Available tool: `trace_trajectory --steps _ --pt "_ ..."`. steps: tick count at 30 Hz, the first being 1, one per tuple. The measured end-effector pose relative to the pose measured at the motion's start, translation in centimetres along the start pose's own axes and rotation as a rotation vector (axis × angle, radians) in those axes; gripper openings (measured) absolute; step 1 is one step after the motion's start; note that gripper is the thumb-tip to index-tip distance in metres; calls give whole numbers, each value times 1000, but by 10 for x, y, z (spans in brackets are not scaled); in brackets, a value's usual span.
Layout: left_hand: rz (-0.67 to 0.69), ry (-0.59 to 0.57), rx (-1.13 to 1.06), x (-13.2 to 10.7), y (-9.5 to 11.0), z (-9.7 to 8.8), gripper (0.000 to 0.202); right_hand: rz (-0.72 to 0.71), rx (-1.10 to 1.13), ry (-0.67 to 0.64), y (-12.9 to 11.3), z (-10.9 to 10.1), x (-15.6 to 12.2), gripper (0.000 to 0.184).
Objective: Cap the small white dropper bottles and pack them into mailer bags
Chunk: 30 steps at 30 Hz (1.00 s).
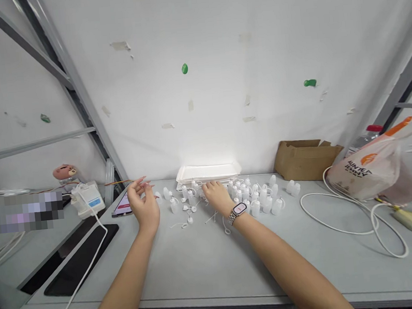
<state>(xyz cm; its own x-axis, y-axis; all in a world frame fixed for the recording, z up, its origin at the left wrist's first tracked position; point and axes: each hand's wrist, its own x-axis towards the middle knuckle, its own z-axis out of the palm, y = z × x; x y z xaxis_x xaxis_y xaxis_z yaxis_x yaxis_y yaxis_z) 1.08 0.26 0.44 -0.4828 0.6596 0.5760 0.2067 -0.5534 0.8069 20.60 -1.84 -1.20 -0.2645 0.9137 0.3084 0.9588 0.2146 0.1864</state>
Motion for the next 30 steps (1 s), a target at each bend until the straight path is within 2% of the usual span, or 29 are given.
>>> trace_trajectory --steps 3,6,8,10,12,13,16,20,23,30 --pt "58 -71 -2 -5 5 0 24 11 166 210 4 -6 -11 26" --pt "130 -203 33 -11 9 1 23 171 637 434 7 -11 -24 27" --pt "176 -366 95 -17 12 2 22 325 1070 496 9 -13 -30 30" --pt "206 -611 224 -24 15 2 24 443 1458 487 9 -13 -34 34" --pt "218 -827 420 -28 19 3 27 518 1719 461 8 -12 -35 37" --pt "211 -895 520 -29 22 2 28 545 1803 454 7 -12 -35 38" --pt "129 -1026 719 -26 26 -1 28 593 1943 419 3 -10 -35 38" --pt "-47 -1263 828 -15 19 -7 35 600 2002 384 -3 -10 -36 36" --pt "-122 -1313 813 -13 8 -10 33 595 1969 361 -8 -11 -37 35" --pt "-256 -1410 663 -20 -11 -7 14 612 1992 310 -13 -7 -38 36"
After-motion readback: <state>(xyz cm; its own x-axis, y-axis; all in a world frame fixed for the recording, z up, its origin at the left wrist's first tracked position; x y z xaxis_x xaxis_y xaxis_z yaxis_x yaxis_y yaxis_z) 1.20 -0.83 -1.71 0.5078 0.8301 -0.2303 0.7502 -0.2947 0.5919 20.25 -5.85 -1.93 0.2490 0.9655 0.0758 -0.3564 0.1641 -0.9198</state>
